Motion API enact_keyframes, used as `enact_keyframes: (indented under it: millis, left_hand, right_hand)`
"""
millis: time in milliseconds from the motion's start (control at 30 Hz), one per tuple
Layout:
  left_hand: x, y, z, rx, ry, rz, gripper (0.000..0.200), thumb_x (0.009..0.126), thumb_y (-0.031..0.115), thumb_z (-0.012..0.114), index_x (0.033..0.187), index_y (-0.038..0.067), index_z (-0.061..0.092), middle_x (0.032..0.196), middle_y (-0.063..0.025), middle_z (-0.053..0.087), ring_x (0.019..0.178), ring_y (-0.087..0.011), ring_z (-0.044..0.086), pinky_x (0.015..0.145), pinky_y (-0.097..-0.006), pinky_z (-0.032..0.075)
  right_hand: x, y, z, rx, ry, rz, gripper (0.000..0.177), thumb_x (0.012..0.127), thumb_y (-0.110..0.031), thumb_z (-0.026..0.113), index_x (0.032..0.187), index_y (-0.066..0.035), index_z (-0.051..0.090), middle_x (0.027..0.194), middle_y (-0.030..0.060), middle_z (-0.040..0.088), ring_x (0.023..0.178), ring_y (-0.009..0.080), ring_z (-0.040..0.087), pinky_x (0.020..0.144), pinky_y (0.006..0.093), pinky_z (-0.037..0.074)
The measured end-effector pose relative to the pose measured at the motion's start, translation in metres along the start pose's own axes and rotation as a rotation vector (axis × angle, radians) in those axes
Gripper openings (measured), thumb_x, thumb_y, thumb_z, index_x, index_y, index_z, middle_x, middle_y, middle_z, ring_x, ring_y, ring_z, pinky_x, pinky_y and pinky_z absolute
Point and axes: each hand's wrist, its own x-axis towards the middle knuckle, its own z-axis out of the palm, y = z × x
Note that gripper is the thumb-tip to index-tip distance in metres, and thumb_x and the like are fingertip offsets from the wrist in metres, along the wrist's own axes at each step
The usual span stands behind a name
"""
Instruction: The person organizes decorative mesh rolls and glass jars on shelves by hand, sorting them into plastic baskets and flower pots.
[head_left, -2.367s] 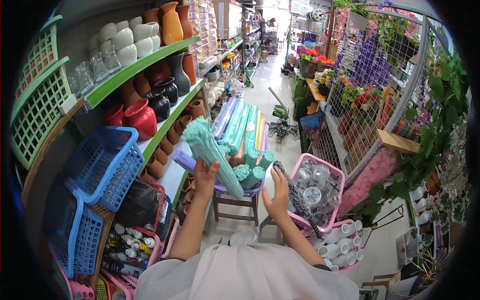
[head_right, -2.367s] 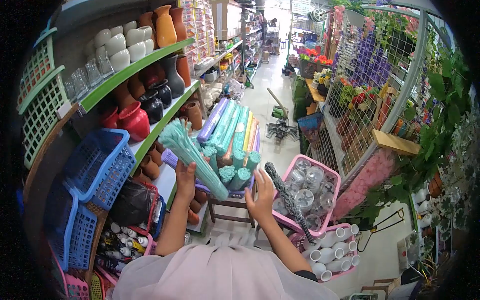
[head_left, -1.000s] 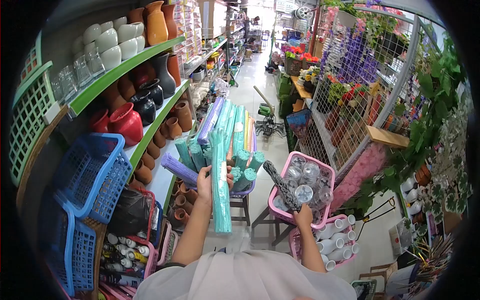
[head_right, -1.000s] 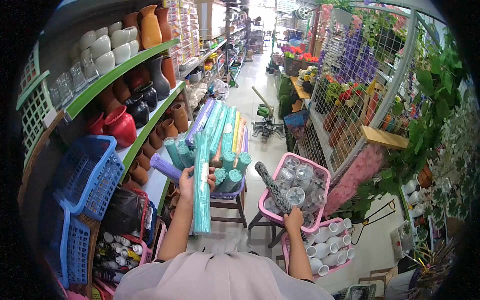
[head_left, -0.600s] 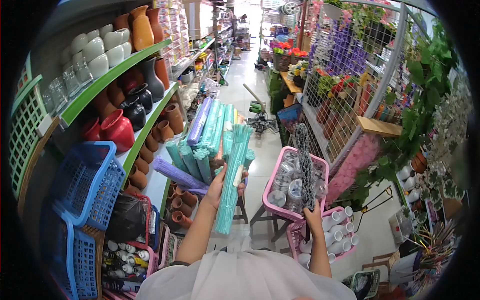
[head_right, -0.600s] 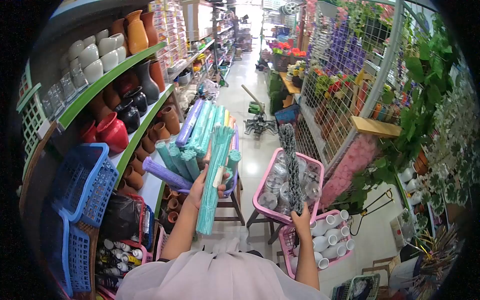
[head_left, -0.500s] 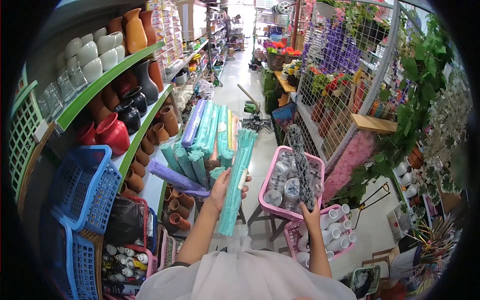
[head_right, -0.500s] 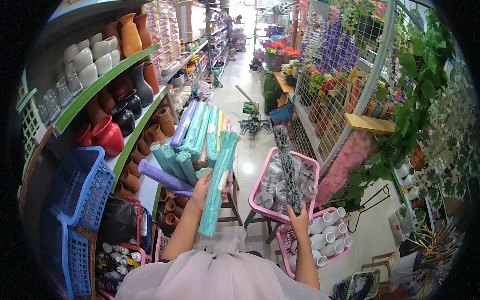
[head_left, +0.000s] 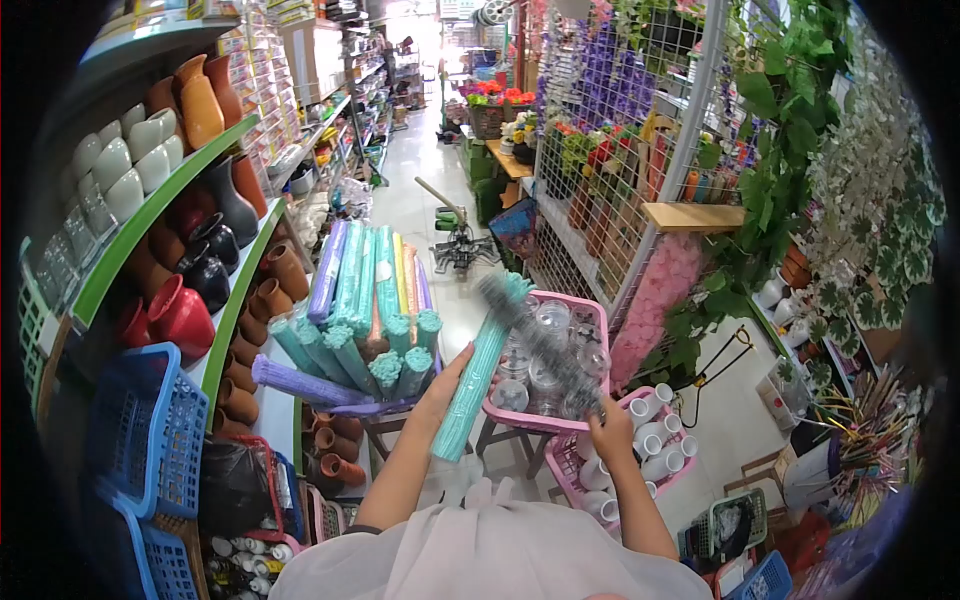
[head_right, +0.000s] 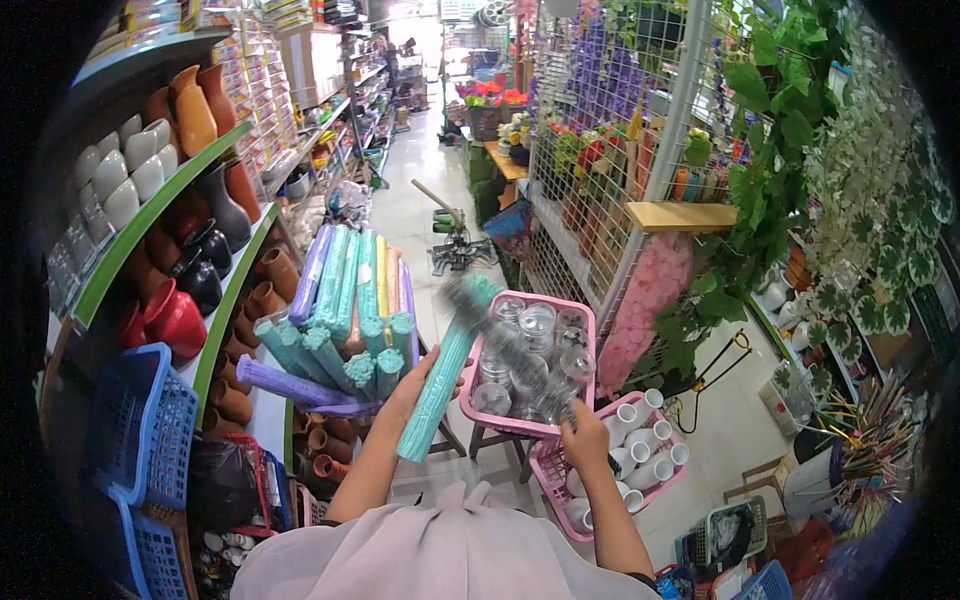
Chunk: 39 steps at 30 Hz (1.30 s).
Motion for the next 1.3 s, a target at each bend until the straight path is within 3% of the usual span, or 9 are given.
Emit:
enact_keyframes:
  millis: [33,300,433,667,833,1000,1033,1100,1300]
  left_hand:
    - [0.006,-0.003,-0.007,-0.030,-0.068,-0.079,0.052,0.100,0.042,0.038,0.130,0.001,0.048,0.112,-0.0096,0.062,0.082,-0.0164,0.063,0.069,-0.0286,0.055]
    - [0.051,-0.032,0.014,0.073,-0.233,0.139,0.049,0.100,0.033,0.041,0.140,0.005,0.036,0.119,-0.0138,0.057,0.089,-0.0195,0.062,0.077,-0.0318,0.058]
    - [0.061,-0.049,0.025,-0.282,-0.170,-0.086,0.047,0.096,0.037,0.052,0.132,0.006,0.045,0.105,-0.0106,0.063,0.084,-0.0199,0.066,0.071,-0.0303,0.059]
    - [0.071,-0.059,0.013,-0.499,-0.325,-0.188,0.052,0.099,0.039,0.044,0.128,-0.004,0.044,0.103,-0.0145,0.057,0.083,-0.0203,0.059,0.071,-0.0291,0.057]
    - [0.071,-0.057,0.013,-0.336,-0.256,-0.110,0.054,0.100,0.043,0.037,0.126,-0.003,0.045,0.101,-0.0142,0.057,0.086,-0.0194,0.059,0.069,-0.0281,0.057]
    - [0.064,-0.053,0.007,-0.031,-0.177,0.067,0.046,0.099,0.038,0.042,0.123,0.000,0.049,0.098,-0.0110,0.062,0.080,-0.0186,0.063,0.067,-0.0270,0.056]
    - [0.065,-0.049,0.002,-0.472,-0.350,-0.194,0.043,0.099,0.035,0.044,0.123,-0.001,0.049,0.100,-0.0129,0.060,0.083,-0.0209,0.062,0.070,-0.0297,0.055]
    - [0.051,-0.057,0.015,-0.301,-0.016,0.093,0.049,0.098,0.042,0.046,0.120,-0.002,0.050,0.092,-0.0143,0.058,0.086,-0.0237,0.061,0.068,-0.0317,0.056]
    - [0.076,-0.060,-0.005,-0.459,-0.156,-0.157,0.049,0.100,0.040,0.041,0.119,-0.004,0.051,0.094,-0.0152,0.058,0.083,-0.0214,0.059,0.071,-0.0314,0.055]
  right_hand:
    - [0.005,-0.006,-0.007,0.030,0.074,0.121,0.035,0.075,-0.018,0.067,0.105,-0.002,0.059,0.094,0.0210,0.064,0.086,0.0402,0.061,0.072,0.0445,0.048]
    - [-0.028,0.019,-0.034,-0.191,-0.118,-0.166,0.040,0.068,-0.018,0.069,0.105,-0.006,0.061,0.097,0.0156,0.064,0.087,0.0355,0.063,0.074,0.0423,0.051]
    - [-0.010,0.013,-0.059,-0.102,0.215,0.255,0.030,0.074,-0.021,0.069,0.099,-0.005,0.062,0.090,0.0193,0.064,0.082,0.0383,0.062,0.069,0.0450,0.048]
    - [-0.027,0.028,-0.055,-0.120,-0.151,-0.230,0.029,0.072,-0.021,0.071,0.093,-0.004,0.059,0.082,0.0177,0.062,0.077,0.0383,0.061,0.065,0.0437,0.048]
    - [-0.002,0.038,-0.048,-0.099,0.149,0.207,0.031,0.073,-0.022,0.069,0.096,-0.004,0.059,0.089,0.0187,0.063,0.079,0.0387,0.061,0.068,0.0443,0.048]
    - [-0.020,0.037,-0.043,-0.116,-0.130,-0.224,0.040,0.069,-0.017,0.071,0.106,-0.007,0.060,0.094,0.0149,0.064,0.087,0.0352,0.062,0.073,0.0421,0.051]
    - [-0.019,0.039,-0.043,-0.115,-0.132,-0.223,0.040,0.069,-0.017,0.071,0.106,-0.007,0.060,0.094,0.0149,0.064,0.087,0.0352,0.062,0.073,0.0421,0.051]
    - [-0.013,0.044,-0.040,-0.108,-0.031,-0.189,0.028,0.074,-0.019,0.069,0.096,-0.004,0.060,0.085,0.0176,0.062,0.079,0.0373,0.061,0.067,0.0425,0.049]
    - [-0.007,0.032,-0.043,-0.094,0.112,0.113,0.034,0.071,-0.019,0.069,0.101,-0.005,0.061,0.095,0.0166,0.063,0.085,0.0367,0.061,0.072,0.0436,0.049]
